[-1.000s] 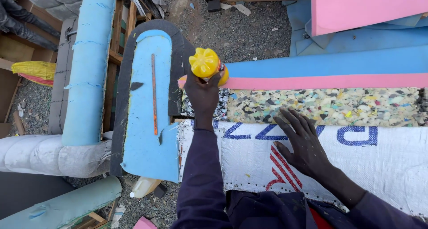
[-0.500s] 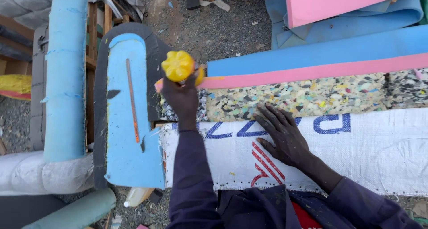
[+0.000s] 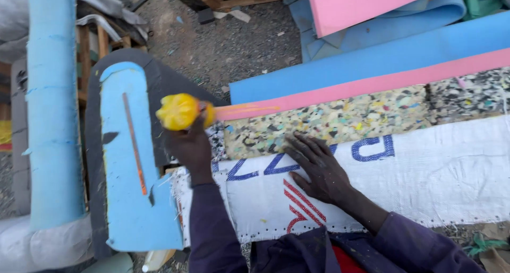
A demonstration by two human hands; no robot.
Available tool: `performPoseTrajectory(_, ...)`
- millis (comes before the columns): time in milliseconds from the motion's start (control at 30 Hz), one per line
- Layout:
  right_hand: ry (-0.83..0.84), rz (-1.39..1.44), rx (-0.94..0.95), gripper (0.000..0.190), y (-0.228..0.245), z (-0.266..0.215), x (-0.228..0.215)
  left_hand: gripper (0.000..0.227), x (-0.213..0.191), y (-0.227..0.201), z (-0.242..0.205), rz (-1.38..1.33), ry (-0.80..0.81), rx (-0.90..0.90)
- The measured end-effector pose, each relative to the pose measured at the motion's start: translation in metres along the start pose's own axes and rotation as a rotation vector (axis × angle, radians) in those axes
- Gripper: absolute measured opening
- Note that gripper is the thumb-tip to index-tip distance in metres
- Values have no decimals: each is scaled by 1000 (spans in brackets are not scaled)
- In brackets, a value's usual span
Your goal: Cutting foam and applying adhesive to a furniture frame for reupholstery.
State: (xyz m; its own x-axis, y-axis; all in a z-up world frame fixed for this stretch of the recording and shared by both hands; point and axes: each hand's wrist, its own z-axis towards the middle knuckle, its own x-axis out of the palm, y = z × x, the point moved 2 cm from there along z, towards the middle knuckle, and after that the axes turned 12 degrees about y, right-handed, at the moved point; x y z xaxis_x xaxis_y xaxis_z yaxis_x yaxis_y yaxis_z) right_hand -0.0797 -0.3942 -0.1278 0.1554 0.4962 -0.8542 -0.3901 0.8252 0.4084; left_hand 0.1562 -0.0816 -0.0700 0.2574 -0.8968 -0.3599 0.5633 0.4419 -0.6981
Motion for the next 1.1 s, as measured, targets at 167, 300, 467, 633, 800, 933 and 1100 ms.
performPoseTrajectory(167, -11, 25, 33, 72, 3, -2, -5, 52, 64, -75, -42, 32, -30, -47)
performPoseTrajectory(300, -1, 23, 62, 64, -4, -5, -3, 56, 84, -46, -51, -165, -33, -149)
performPoseTrajectory(467, -5, 25, 67, 61, -10, -6, 0, 64, -23, 20, 15, -20, -138, -129)
performPoseTrajectory(633, -30, -18, 43, 57, -5, -4, 2, 59, 61, -47, -39, 107, -95, -112)
performPoseTrajectory(800, -53, -19, 82, 52, -8, -9, 4, 59, 88, -107, -35, -290, 234, 3)
performPoseTrajectory(933, -59, 0, 80, 51, -9, -8, 4, 58, -18, 56, 50, -113, 163, -2)
performPoseTrajectory(1100, -61, -41, 88, 50, -17, -10, 12, 71, -116, 67, 89, -244, -4, -206)
